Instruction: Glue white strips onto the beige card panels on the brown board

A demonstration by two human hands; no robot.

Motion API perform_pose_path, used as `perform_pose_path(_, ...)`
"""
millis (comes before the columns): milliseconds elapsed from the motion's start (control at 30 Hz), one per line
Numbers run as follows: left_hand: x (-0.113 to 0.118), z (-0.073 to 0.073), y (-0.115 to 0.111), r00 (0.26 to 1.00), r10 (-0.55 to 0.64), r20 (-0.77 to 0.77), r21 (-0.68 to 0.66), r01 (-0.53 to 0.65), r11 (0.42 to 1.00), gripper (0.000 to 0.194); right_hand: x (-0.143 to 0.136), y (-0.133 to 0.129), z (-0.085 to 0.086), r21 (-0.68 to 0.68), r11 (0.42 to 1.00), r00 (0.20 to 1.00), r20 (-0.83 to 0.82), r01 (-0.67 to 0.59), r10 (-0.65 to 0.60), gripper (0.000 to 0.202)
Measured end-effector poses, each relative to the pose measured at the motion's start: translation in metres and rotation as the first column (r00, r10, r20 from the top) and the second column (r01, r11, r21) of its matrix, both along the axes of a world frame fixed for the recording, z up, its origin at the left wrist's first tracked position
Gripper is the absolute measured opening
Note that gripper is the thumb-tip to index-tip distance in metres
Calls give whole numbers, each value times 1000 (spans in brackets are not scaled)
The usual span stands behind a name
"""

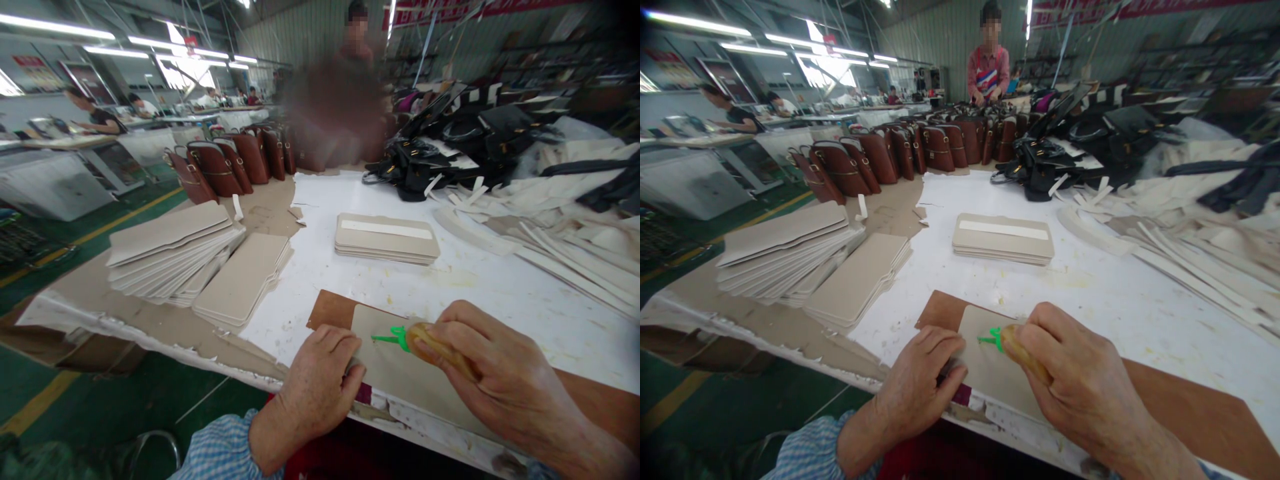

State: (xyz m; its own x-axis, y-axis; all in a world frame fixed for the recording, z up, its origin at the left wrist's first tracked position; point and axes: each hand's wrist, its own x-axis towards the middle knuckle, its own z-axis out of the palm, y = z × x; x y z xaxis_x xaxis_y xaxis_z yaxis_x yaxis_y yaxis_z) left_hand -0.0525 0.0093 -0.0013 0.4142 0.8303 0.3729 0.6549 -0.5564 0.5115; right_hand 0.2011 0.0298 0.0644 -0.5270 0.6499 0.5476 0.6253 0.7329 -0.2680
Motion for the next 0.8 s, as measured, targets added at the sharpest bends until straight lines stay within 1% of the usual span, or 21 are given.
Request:
perform_pose_path(133, -1, 0, 0, 1000, 1, 1, -3, -1, 1000, 26, 4, 0, 0, 7, 1000, 1000, 7, 24, -24, 9)
perform_pose_path(233, -1, 1, 1, 1000, 2, 0, -9, -2, 1000, 25, 3, 1, -1, -14, 1000, 1000, -19, 24, -25, 7)
perform_pose_path(300, -1, 1, 1, 1000, 4, -4, -14, -4, 1000, 26, 2, 1, -2, -32, 999, 999, -30, 10, -11, 7)
perform_pose_path(433, 0, 1, 1, 1000, 30, -8, -24, -31, 999, 32, -1, 0, -3, -61, 998, 998, -49, -30, 27, 7)
perform_pose_path(600, 0, -1, -1, 999, 40, -8, -22, -41, 999, 33, 2, -4, 3, -128, 990, 996, -77, -54, 45, 12)
perform_pose_path(700, 0, -1, -2, 999, 43, -14, -23, -44, 999, 31, 15, -7, 1, -186, 983, 990, -139, -3, -23, 15)
perform_pose_path(733, 0, -1, -1, 999, 44, -18, -22, -44, 999, 31, 22, -8, -2, -206, 978, 984, -166, 32, -68, 17)
perform_pose_path(800, 0, -1, 0, 999, 39, -21, -15, -40, 999, 31, 39, -12, -14, -227, 962, 947, -243, 153, -208, 18)
